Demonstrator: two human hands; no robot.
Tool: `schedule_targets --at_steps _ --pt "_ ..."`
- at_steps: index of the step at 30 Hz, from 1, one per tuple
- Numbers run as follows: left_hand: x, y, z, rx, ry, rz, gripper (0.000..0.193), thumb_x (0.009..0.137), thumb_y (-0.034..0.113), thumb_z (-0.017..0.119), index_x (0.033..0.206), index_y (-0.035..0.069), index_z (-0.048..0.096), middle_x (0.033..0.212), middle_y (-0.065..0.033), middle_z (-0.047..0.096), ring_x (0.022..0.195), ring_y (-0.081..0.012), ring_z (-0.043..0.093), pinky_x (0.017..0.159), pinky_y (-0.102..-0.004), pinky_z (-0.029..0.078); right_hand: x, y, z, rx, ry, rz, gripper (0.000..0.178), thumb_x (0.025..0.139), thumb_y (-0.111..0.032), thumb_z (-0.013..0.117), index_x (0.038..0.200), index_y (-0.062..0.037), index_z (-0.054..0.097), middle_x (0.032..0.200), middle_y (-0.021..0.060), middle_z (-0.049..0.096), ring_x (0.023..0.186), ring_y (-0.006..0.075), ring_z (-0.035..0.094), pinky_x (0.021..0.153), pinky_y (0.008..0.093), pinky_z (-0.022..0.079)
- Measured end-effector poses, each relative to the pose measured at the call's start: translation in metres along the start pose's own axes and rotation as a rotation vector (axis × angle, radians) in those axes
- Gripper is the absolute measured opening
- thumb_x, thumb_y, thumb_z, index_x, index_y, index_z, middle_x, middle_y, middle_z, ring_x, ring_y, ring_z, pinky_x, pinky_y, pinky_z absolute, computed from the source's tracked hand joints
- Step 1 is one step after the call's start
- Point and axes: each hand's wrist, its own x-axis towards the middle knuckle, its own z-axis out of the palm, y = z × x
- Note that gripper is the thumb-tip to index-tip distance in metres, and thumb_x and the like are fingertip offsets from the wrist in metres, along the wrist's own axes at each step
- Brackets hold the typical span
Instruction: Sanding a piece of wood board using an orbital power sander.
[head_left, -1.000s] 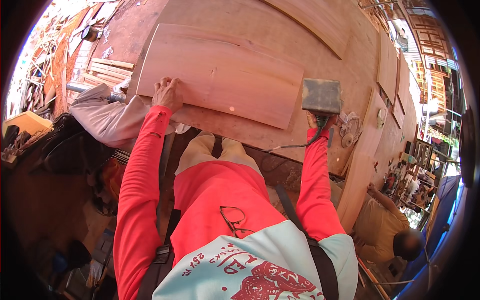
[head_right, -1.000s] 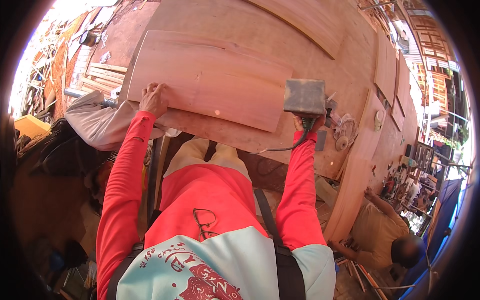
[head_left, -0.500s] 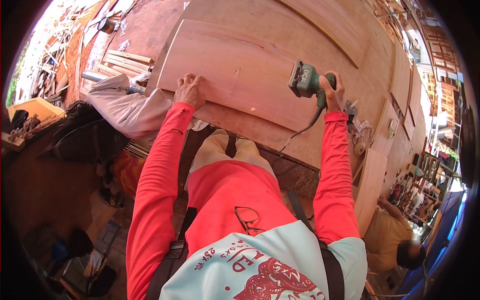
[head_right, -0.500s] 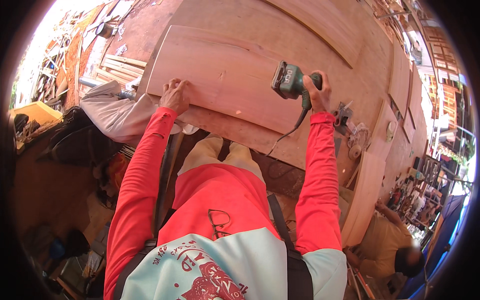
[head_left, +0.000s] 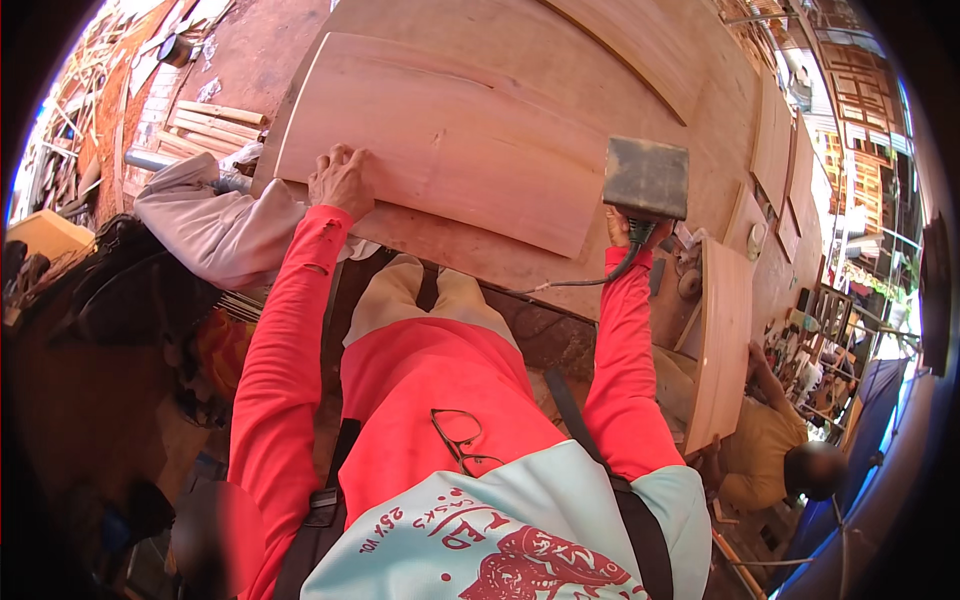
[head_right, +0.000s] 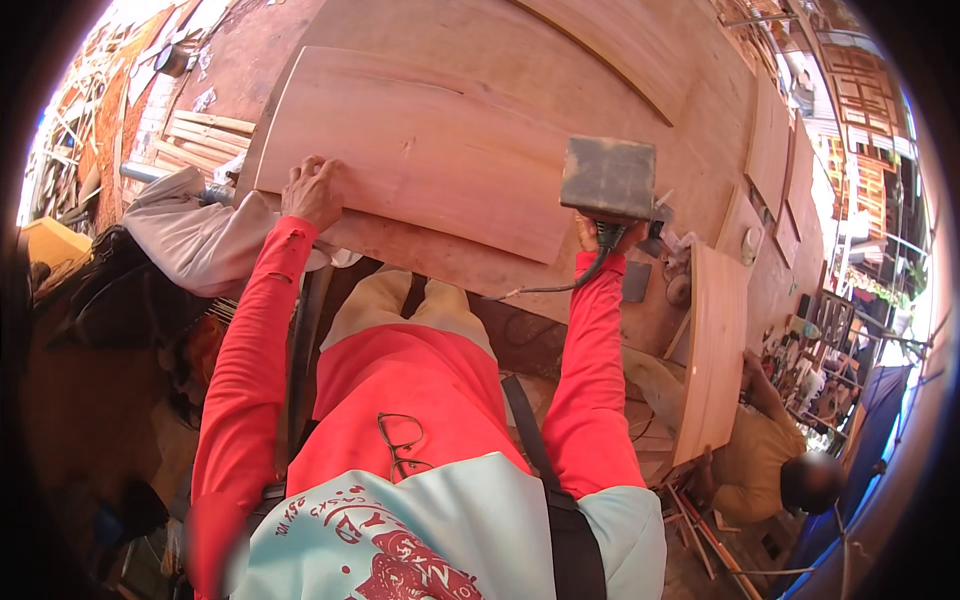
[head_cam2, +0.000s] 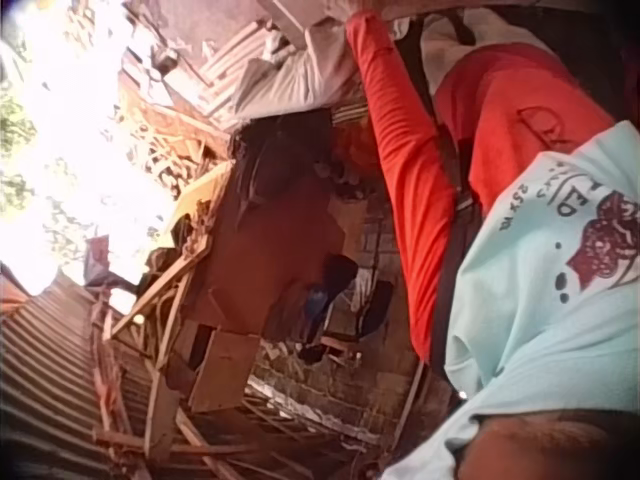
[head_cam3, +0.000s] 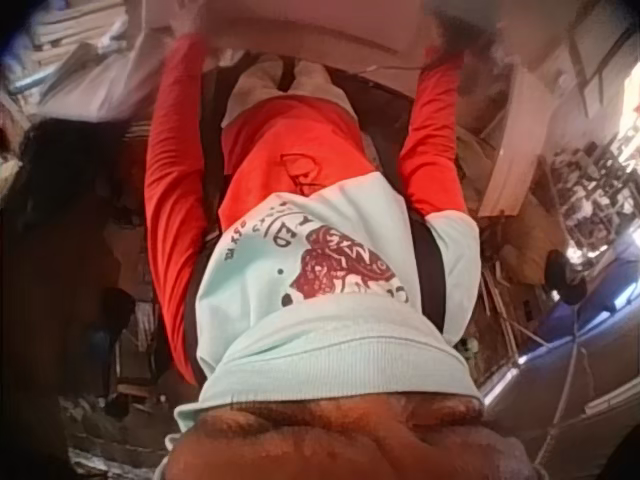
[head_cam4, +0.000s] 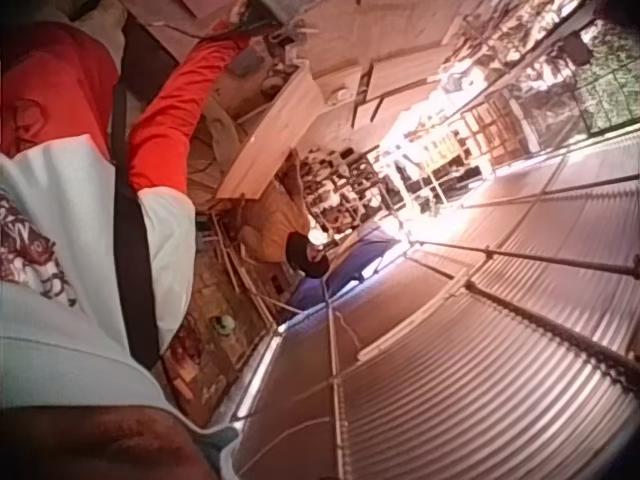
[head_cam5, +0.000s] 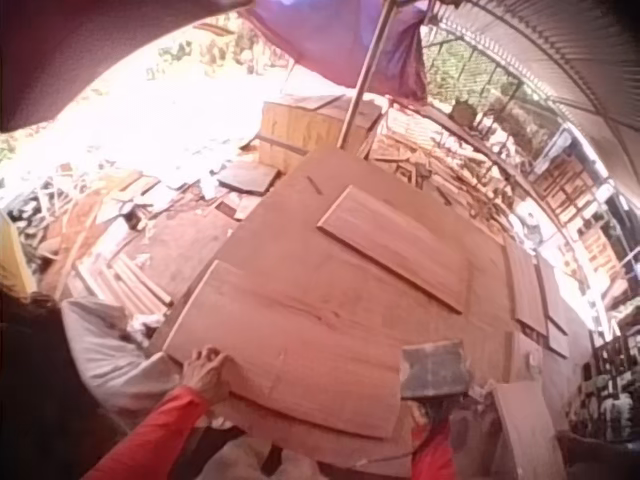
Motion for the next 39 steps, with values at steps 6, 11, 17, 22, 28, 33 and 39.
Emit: schedule_targets --at_steps 6,11,17,22,28,33,39 --pt "0.005 0.002 -0.003 0.022 -0.016 0.012 0.057 0.078 0.016 0.063 0.135 0.021 0.059 0.140 -0.0086 0.049 0.130 -0.0357 0.046 0.103 -0.0509 0.044 -0.004 -0.008 0.004 -0.160 0.063 -0.038 0.043 0.094 -0.049 0.058 0.113 -0.0110 0.065 0.088 0.0140 0.071 0.051 0.0244 0.060 0.040 0.0341 0.044" --pt "0.004 0.003 -0.006 0.027 -0.019 -0.002 0.056 0.079 0.016 0.062 0.135 0.020 0.059 0.139 -0.0094 0.049 0.130 -0.0366 0.046 0.103 -0.0514 0.045 0.002 -0.019 0.037 -0.437 0.110 0.073 0.041 0.093 -0.046 0.060 0.117 -0.0124 0.065 0.087 0.0120 0.070 0.051 0.0231 0.060 0.040 0.0330 0.045" --pt "0.004 0.002 -0.002 -0.008 -0.018 0.007 0.054 0.079 0.016 0.061 0.133 0.020 0.060 0.139 -0.0109 0.049 0.130 -0.0379 0.046 0.101 -0.0518 0.046 0.051 -0.001 0.102 -1.377 0.313 0.170 0.034 0.088 -0.031 0.072 0.111 -0.0071 0.063 0.084 0.0067 0.065 0.061 0.0211 0.064 0.052 0.0322 0.051" --pt "0.002 0.001 0.000 -0.004 0.005 0.036 0.056 0.079 0.016 0.062 0.135 0.019 0.059 0.140 -0.0118 0.048 0.129 -0.0383 0.046 0.101 -0.0513 0.047 0.094 0.035 0.066 -2.125 0.216 -0.318 0.052 0.076 -0.037 0.078 0.113 -0.0045 0.062 0.098 0.0169 0.068 0.092 0.0331 0.067 0.081 0.0443 0.053" --pt "-0.001 0.000 -0.002 -0.017 0.009 0.038 0.058 0.078 0.016 0.064 0.136 0.018 0.058 0.142 -0.0121 0.047 0.128 -0.0381 0.046 0.101 -0.0508 0.047 0.113 0.059 0.056 -2.390 0.306 -0.176 0.054 0.076 -0.042 0.075 0.115 -0.0081 0.059 0.108 0.0196 0.065 0.094 0.0399 0.068 0.078 0.0502 0.053" --pt "-0.002 -0.002 0.003 -0.035 0.056 0.074 0.059 0.077 0.016 0.065 0.136 0.018 0.058 0.142 -0.0123 0.046 0.129 -0.0383 0.045 0.101 -0.0509 0.047 0.140 0.073 0.054 -2.437 0.441 -0.167 0.053 0.076 -0.042 0.074 0.115 -0.0094 0.059 0.113 0.0241 0.062 0.094 0.0446 0.067 0.075 0.0527 0.054" --pt "-0.001 -0.003 0.007 -0.025 0.066 0.095 0.060 0.078 0.020 0.066 0.137 0.019 0.056 0.144 -0.0125 0.045 0.128 -0.0418 0.045 0.101 -0.0528 0.047 0.152 0.101 0.066 -2.499 0.209 -0.314 0.054 0.077 -0.043 0.074 0.116 -0.0086 0.059 0.113 0.0256 0.061 0.094 0.0463 0.067 0.076 0.0529 0.056"
